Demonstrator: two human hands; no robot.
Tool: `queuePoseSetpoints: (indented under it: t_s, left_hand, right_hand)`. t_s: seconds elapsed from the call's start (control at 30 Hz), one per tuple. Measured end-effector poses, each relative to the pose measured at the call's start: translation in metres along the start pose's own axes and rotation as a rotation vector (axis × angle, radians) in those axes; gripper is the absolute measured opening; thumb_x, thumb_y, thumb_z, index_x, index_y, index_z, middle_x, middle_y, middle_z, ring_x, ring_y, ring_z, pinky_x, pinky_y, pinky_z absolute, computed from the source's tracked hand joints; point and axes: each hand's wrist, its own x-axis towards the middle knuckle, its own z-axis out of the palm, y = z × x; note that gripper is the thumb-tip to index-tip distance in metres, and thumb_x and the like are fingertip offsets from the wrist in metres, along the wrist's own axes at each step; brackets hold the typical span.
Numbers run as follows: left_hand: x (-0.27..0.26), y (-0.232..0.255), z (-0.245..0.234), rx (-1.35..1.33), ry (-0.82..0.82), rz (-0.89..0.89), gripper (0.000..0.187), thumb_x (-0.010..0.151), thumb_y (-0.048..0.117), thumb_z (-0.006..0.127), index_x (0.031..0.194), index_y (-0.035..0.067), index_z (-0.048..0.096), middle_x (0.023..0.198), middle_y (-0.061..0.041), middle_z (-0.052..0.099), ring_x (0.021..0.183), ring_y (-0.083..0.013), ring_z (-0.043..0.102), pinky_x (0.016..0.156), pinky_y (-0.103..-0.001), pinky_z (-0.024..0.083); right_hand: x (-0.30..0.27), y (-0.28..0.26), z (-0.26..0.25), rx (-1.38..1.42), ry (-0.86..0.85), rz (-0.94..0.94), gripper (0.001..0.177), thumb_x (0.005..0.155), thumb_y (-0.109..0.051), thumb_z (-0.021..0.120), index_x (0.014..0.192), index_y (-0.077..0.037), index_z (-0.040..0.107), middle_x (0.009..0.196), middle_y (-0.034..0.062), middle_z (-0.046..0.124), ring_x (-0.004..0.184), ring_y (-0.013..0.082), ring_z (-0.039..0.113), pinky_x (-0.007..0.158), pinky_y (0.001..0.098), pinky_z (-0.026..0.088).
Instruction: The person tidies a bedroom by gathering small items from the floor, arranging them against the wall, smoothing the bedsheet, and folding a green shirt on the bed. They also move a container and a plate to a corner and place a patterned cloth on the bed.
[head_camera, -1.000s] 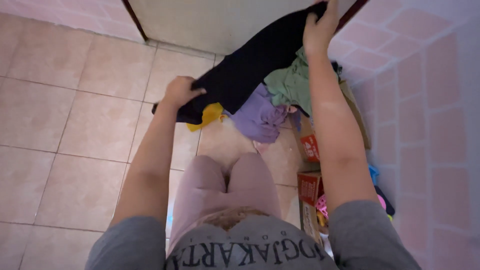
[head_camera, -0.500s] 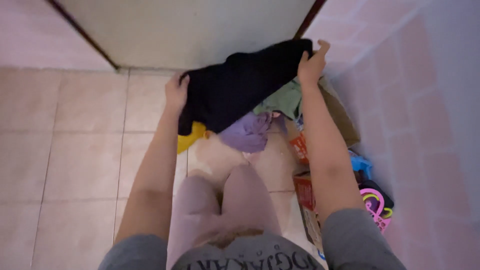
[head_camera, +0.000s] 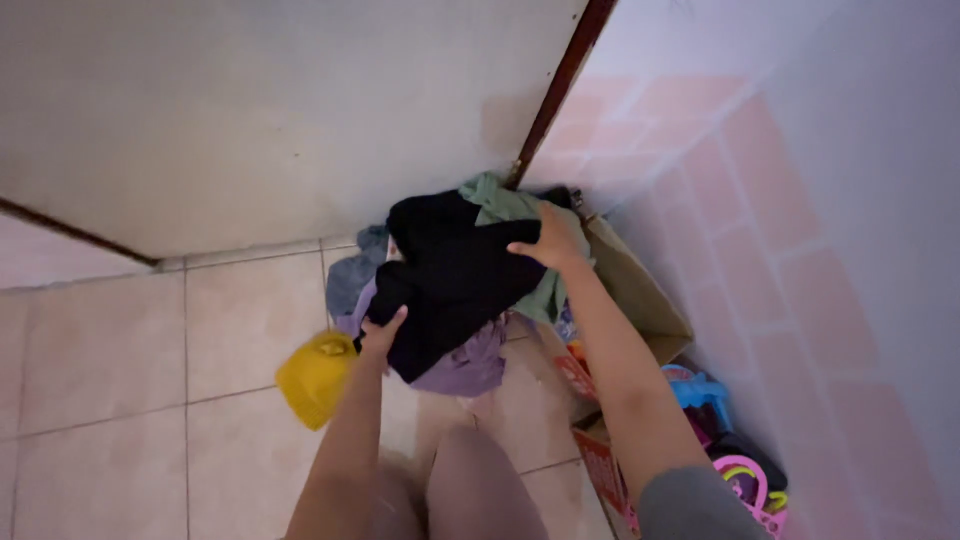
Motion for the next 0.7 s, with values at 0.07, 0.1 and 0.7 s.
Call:
queuePoseSetpoints:
  t_s: [0.07, 0.1, 0.7]
  left_hand:
    - [-0.001, 0.002, 0.015, -0.057, -0.037, -0.016, 0.115, 0.082, 0.046, 0.091, 0.162, 0.03, 0.01, 0.146, -0.012, 0.043, 0.115, -0.0371, 0.053, 0.09, -0.067, 0.053]
    - [0.0, 0.001, 0.02, -0.087, -0.054, -0.026, 0.117, 0.082, 0.045, 0.09, 0.162, 0.035, 0.006, 0.143, -0.009, 0.042, 0.108, -0.0357, 0.053, 0.088, -0.064, 0.056]
    - [-0.056, 0.203, 0.004, 0.582, -0.296, 1.206, 0.09, 0.072, 0.032, 0.091, 0.148, 0.012, 0.047, 0.148, -0.024, 0.046, 0.137, -0.0423, 0.046, 0.112, -0.047, 0.04]
  right_hand:
    - [0.009, -0.002, 0.009, 0.074, -0.052, -0.005, 0.13, 0.063, -0.056, 0.095, 0.156, 0.002, 0.024, 0.16, 0.0267, 0.026, 0.144, 0.0452, 0.027, 0.109, 0.0536, 0.028]
    - [0.01, 0.001, 0.016, 0.042, -0.057, 0.013, 0.135, 0.058, -0.055, 0.095, 0.156, 0.003, 0.023, 0.157, 0.0273, 0.031, 0.139, 0.0455, 0.034, 0.108, 0.0529, 0.032]
    - [-0.048, -0.066, -0.093, -0.183, 0.136, 0.131, 0.04, 0.08, -0.024, 0.078, 0.116, -0.01, 0.073, 0.118, 0.014, 0.071, 0.111, 0.0388, 0.064, 0.09, 0.0586, 0.048]
